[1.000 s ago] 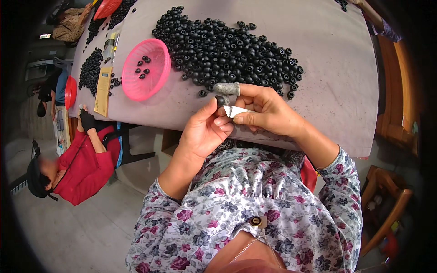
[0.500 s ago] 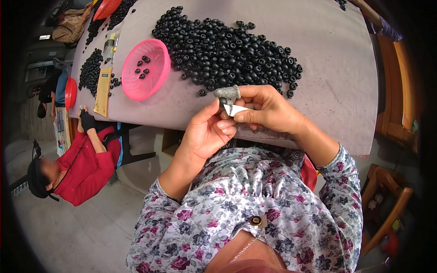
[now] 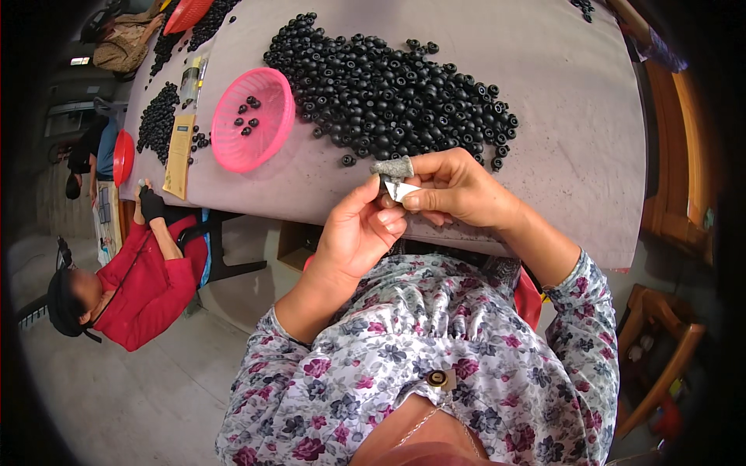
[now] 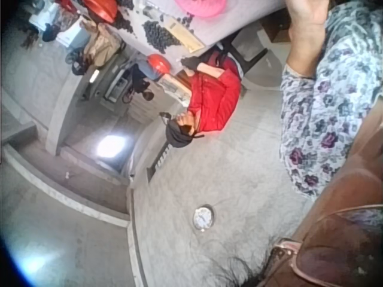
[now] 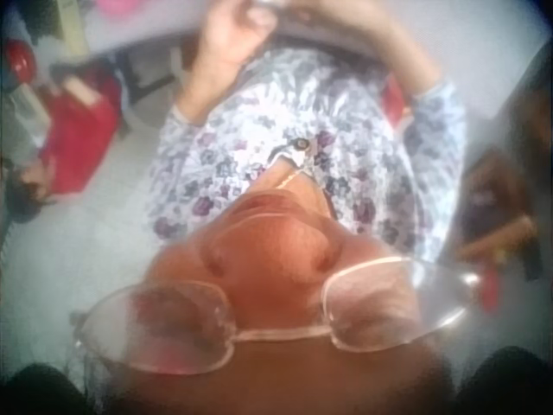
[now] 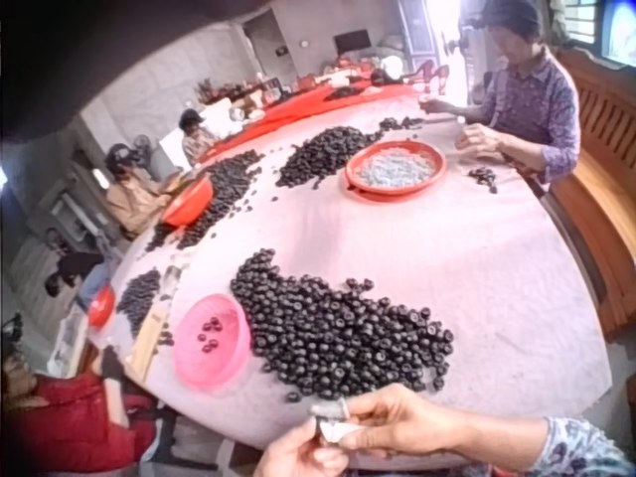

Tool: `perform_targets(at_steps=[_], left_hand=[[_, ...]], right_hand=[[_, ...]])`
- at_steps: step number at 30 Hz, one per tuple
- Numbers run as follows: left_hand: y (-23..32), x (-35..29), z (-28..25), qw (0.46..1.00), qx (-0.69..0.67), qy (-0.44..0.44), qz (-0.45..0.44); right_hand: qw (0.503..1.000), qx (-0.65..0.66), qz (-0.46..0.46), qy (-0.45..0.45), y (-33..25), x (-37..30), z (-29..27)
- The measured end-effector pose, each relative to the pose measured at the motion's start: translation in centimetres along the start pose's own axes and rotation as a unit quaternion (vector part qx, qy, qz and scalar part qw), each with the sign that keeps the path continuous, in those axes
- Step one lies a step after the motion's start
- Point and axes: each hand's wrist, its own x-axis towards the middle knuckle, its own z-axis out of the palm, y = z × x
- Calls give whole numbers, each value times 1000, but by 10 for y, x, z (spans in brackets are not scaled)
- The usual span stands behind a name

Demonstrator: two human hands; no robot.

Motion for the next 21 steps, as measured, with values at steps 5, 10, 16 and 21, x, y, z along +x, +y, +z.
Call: perform_targets(at_steps=[5, 10, 16, 21], left_hand=[[2, 1, -5, 998, -23, -35, -37], [2, 5, -7, 996, -41, -57, -53], [1, 6, -9, 999, -33, -10, -18], [1, 7, -14, 999, -32, -25, -14]], right_hand=[[1000, 24, 13, 13, 0, 1, -1], [1000, 14, 16, 5, 4, 2, -7], [1000, 17, 19, -8, -3, 1, -1], [1000, 22, 19, -8, -3, 1, -1]])
